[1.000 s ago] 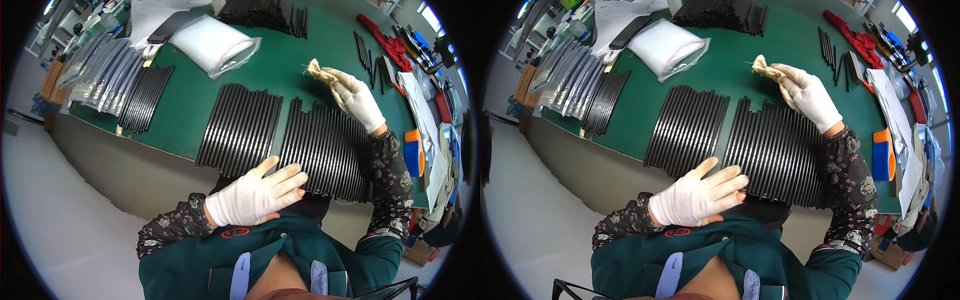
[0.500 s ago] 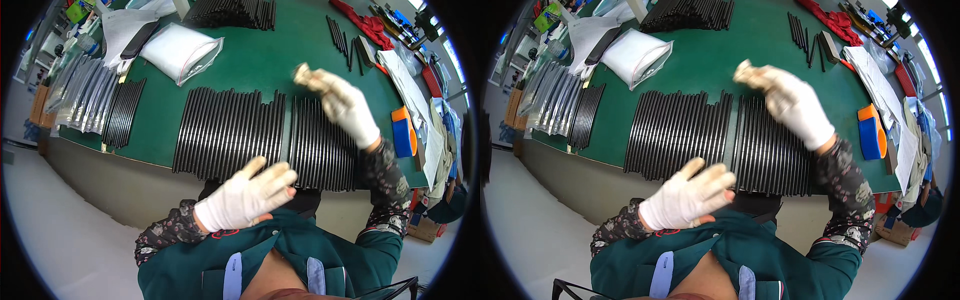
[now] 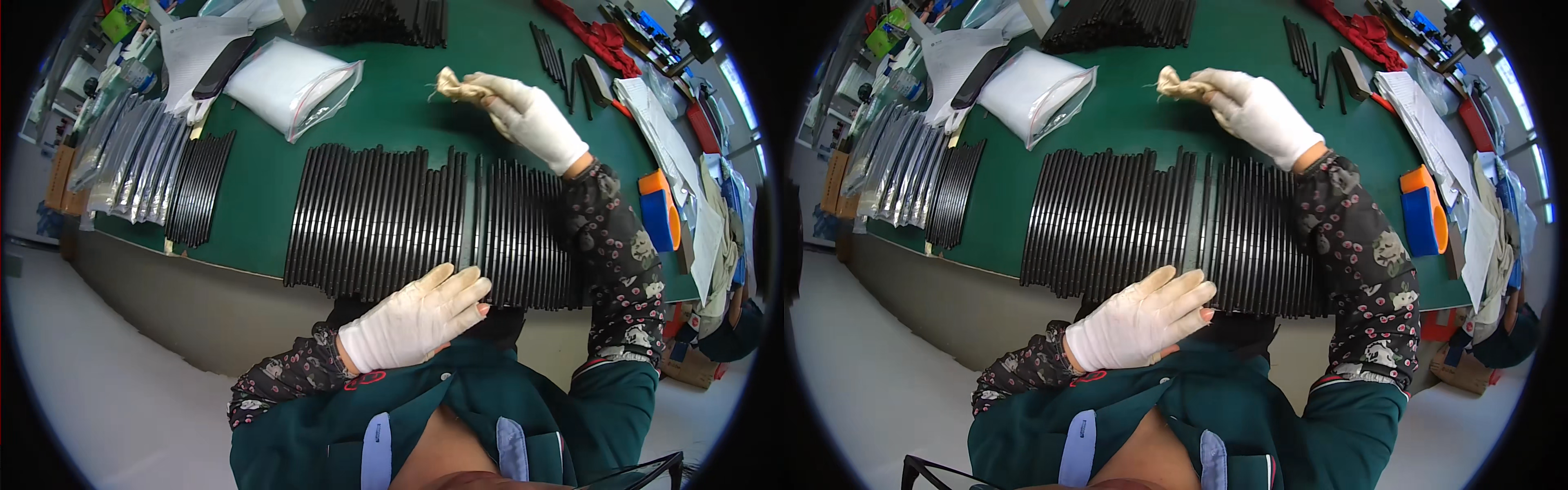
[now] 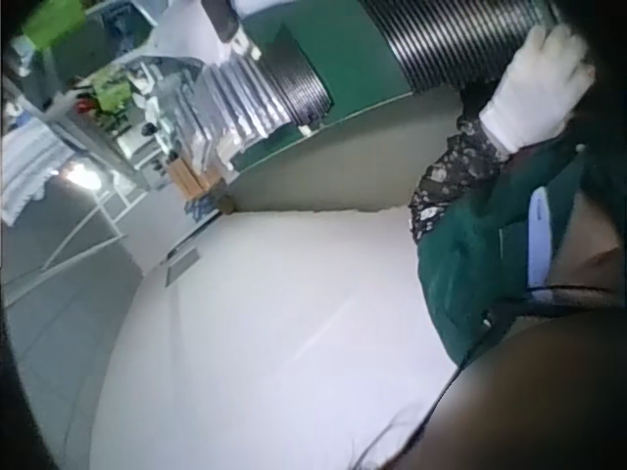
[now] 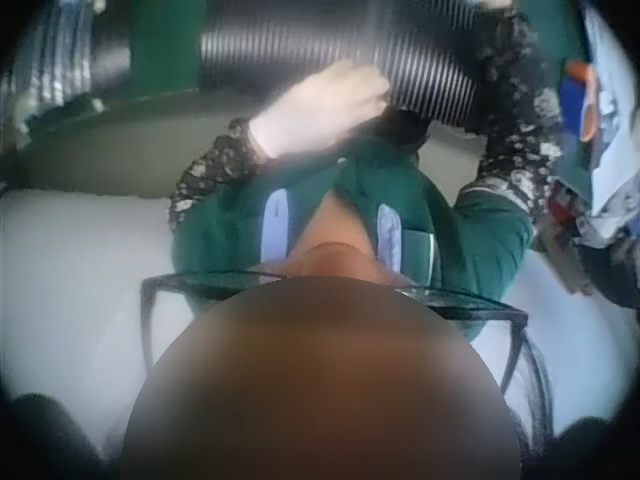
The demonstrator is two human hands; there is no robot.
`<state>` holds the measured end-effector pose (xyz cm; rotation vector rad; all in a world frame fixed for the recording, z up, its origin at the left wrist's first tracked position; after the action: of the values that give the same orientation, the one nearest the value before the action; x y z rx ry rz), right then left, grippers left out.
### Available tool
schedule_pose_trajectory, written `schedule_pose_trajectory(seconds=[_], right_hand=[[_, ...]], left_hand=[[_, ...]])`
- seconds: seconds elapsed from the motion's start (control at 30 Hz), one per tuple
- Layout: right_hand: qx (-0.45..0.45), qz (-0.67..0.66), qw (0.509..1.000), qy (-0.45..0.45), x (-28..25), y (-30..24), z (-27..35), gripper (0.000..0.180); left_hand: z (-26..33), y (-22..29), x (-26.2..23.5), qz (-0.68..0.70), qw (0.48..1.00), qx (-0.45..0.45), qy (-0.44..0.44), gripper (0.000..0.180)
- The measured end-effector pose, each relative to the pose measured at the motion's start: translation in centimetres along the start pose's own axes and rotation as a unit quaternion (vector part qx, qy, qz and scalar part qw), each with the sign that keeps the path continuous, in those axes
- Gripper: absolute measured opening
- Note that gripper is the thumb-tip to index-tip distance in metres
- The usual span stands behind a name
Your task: Cleaning and inspecting black tubes on an industrial workbench using a cloth and an air nozzle.
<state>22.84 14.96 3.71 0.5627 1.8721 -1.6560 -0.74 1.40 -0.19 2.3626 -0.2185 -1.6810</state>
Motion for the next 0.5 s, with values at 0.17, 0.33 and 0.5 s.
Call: schedule_pose_trajectory(seconds=[0.17, 0.33, 0.5], right_hand=[[-0.135, 0.262, 0.934, 0.2, -6.7, 5.8, 4.7, 0.031], [-0.015, 0.469, 0.86, 0.204, -8.9, 9.4, 12.3, 0.036], [-0.042, 0.358, 0.853, 0.378, -7.5, 3.8, 20.4, 0.037]], left_hand=[[-0.4, 0.3, -1.3, 0.021, 0.999, -0.004, -0.023, 0.063], [-0.5, 0.0, -0.9, 0.001, 0.999, -0.006, -0.032, 0.068], [-0.6, -0.8, -0.7, -0.115, 0.989, -0.081, -0.054, 0.078]])
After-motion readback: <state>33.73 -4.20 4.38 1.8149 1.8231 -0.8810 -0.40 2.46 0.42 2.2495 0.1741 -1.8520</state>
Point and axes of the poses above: each hand's wrist, its own z-axis away from the middle knuckle, its own x-axis out of the palm, y = z × x, the point moved 1 cm from there along -z, towards the middle knuckle, and after that the axes turned 7 degrees about x, right-handed, at the moved point
